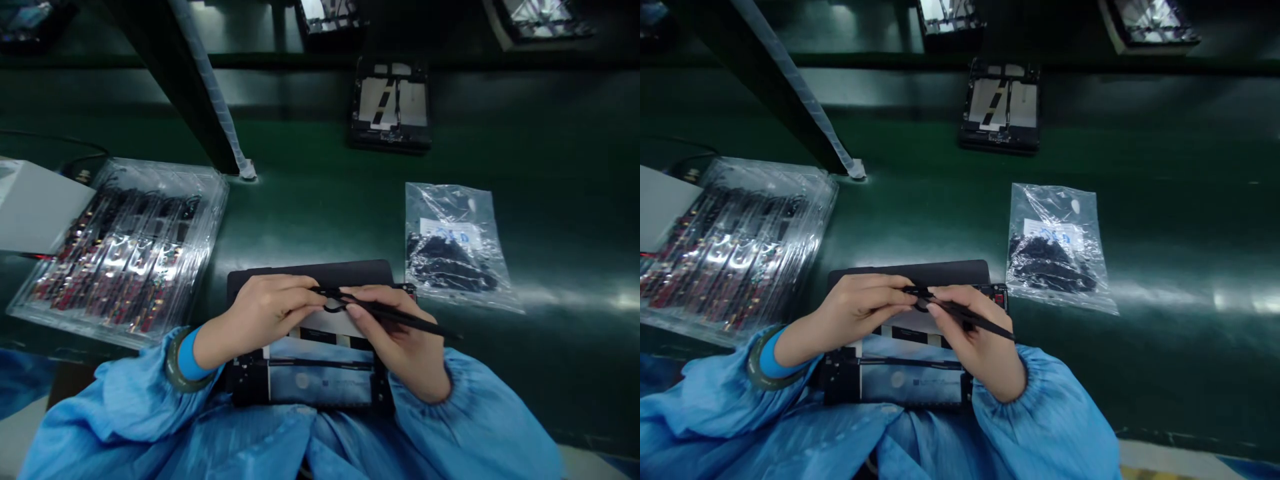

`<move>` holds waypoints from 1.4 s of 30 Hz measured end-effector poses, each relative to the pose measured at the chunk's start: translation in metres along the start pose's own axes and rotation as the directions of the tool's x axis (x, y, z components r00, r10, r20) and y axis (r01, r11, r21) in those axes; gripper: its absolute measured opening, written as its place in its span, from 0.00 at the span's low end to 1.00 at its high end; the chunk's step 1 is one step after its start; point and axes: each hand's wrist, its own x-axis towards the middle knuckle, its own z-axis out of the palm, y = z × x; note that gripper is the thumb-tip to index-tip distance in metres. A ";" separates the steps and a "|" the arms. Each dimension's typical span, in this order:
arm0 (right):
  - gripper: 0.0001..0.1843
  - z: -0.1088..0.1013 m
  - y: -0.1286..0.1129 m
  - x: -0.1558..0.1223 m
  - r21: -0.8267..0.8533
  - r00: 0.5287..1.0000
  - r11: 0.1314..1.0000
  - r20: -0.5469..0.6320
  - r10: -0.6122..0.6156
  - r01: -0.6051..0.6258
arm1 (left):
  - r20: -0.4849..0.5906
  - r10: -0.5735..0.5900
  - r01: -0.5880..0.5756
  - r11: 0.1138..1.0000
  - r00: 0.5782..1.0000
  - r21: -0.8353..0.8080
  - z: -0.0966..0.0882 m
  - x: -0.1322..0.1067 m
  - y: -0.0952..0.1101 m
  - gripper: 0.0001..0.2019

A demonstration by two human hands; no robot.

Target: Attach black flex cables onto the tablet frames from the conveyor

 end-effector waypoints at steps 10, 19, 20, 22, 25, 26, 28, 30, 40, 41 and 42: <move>0.12 0.002 -0.001 0.005 -0.072 0.996 0.994 0.044 -0.083 0.087 | -0.014 0.066 -0.066 0.996 0.998 0.056 -0.002 0.000 0.000 0.09; 0.13 0.002 -0.003 0.005 -0.014 0.995 0.996 0.034 -0.090 0.090 | 0.004 0.053 -0.053 0.996 0.999 0.065 -0.002 -0.001 0.001 0.10; 0.12 0.002 -0.004 0.004 0.004 0.997 0.998 0.010 -0.070 0.070 | 0.009 0.053 -0.053 0.996 0.999 0.071 -0.002 -0.001 0.001 0.10; 0.11 0.002 -0.007 0.002 0.052 0.999 0.999 -0.052 -0.006 0.008 | 0.027 0.044 -0.046 0.996 0.999 0.074 -0.003 0.000 0.002 0.11; 0.07 0.001 -0.012 0.002 0.154 0.981 0.983 -0.149 0.125 -0.102 | 0.080 -0.004 0.001 0.999 0.997 0.034 -0.007 0.002 0.004 0.10; 0.05 0.001 -0.013 0.003 0.182 0.972 0.975 -0.173 0.157 -0.126 | 0.105 -0.032 0.031 0.999 0.994 0.008 -0.009 0.003 0.005 0.10; 0.03 -0.001 -0.012 0.004 0.201 0.964 0.969 -0.193 0.184 -0.144 | 0.162 -0.099 0.108 0.993 0.982 -0.048 -0.013 0.005 0.007 0.09; 0.03 -0.002 -0.011 0.005 0.202 0.962 0.967 -0.192 0.194 -0.155 | 0.215 -0.154 0.176 0.981 0.965 -0.087 -0.015 0.006 0.009 0.10; 0.05 -0.004 -0.004 0.005 0.283 0.952 0.937 -0.168 0.257 -0.203 | 0.296 -0.249 0.279 0.958 0.922 -0.065 -0.013 0.014 0.013 0.12; 0.05 -0.004 -0.003 0.005 0.290 0.952 0.936 -0.168 0.257 -0.201 | 0.306 -0.254 0.284 0.957 0.918 -0.058 -0.013 0.015 0.013 0.12; 0.05 -0.004 -0.002 0.006 0.303 0.951 0.932 -0.167 0.258 -0.200 | 0.316 -0.257 0.287 0.956 0.913 -0.052 -0.013 0.016 0.013 0.11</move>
